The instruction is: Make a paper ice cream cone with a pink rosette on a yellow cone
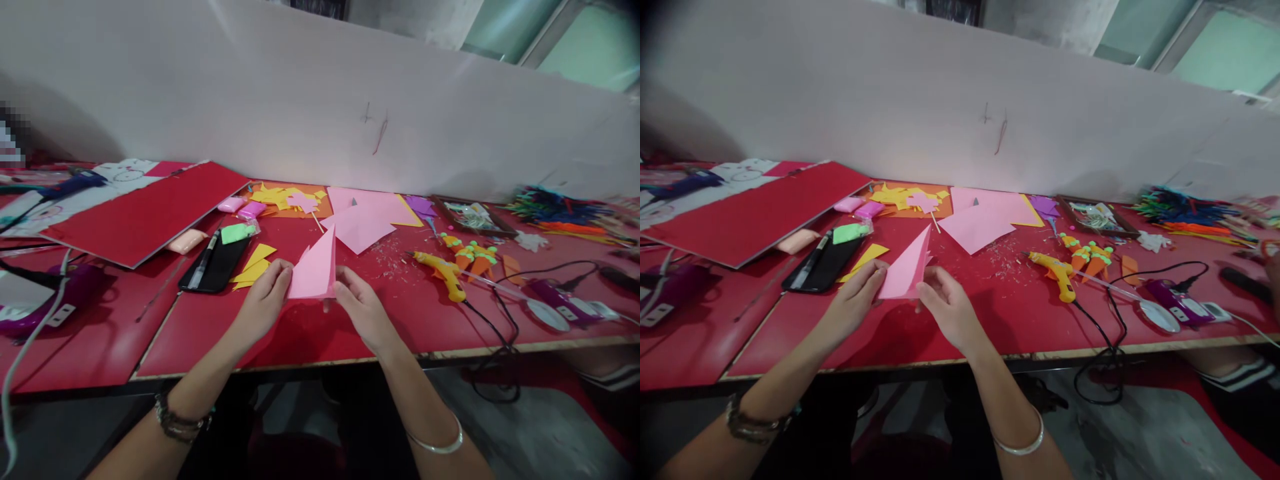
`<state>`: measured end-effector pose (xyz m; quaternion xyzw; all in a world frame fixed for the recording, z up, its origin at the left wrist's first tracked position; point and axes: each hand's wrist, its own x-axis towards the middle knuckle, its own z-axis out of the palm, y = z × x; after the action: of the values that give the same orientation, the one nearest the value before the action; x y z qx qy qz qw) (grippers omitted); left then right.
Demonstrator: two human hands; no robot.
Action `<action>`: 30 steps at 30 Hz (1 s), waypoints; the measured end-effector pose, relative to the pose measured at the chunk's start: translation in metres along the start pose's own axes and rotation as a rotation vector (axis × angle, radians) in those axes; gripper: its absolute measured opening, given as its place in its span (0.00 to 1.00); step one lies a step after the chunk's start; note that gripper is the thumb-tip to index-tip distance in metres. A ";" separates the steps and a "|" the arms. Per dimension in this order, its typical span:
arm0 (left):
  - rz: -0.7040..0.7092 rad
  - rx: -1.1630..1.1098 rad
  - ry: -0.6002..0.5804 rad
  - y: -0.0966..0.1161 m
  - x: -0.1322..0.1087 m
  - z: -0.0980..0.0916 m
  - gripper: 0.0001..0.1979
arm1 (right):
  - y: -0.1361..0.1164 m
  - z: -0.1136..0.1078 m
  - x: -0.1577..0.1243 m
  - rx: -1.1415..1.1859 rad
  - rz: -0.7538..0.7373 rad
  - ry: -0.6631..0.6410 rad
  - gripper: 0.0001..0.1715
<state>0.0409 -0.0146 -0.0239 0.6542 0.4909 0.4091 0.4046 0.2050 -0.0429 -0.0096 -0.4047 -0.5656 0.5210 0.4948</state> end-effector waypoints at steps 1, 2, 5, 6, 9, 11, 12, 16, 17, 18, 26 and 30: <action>-0.009 -0.022 0.004 0.000 0.000 0.001 0.11 | 0.000 0.000 0.000 -0.009 0.002 -0.001 0.10; -0.015 -0.045 0.008 0.000 -0.001 0.003 0.11 | 0.001 0.001 0.000 -0.023 0.008 0.002 0.10; -0.028 -0.064 0.003 0.002 -0.004 0.006 0.13 | 0.003 0.005 0.001 -0.050 0.035 0.028 0.11; -0.022 -0.052 -0.010 0.004 -0.005 0.006 0.14 | 0.004 0.006 0.001 -0.042 0.043 0.051 0.11; 0.064 -0.002 -0.084 0.007 -0.008 0.007 0.18 | 0.006 0.007 0.001 -0.060 0.030 0.131 0.07; 0.137 0.045 -0.132 0.007 -0.011 0.009 0.33 | 0.008 0.007 0.001 -0.194 -0.018 0.174 0.04; 0.163 0.070 -0.149 0.006 -0.012 0.011 0.40 | 0.008 0.006 0.000 -0.290 -0.044 0.196 0.07; 0.197 0.077 -0.157 0.006 -0.017 0.017 0.52 | 0.009 0.008 -0.001 -0.600 -0.112 0.308 0.18; 0.187 0.058 -0.138 0.007 -0.018 0.018 0.52 | 0.009 0.008 -0.001 -0.645 -0.120 0.326 0.18; 0.174 0.038 -0.112 0.008 -0.019 0.018 0.51 | 0.008 0.009 -0.001 -0.679 -0.131 0.341 0.19; -0.248 -0.279 0.103 0.007 -0.019 0.003 0.16 | 0.003 0.005 -0.002 -0.507 -0.099 0.288 0.16; -0.448 -0.628 0.223 0.003 -0.014 0.002 0.13 | 0.006 0.001 0.000 -0.430 -0.209 0.352 0.16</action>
<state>0.0413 -0.0291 -0.0235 0.3271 0.5132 0.5095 0.6083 0.2039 -0.0425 -0.0154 -0.5241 -0.6070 0.2572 0.5392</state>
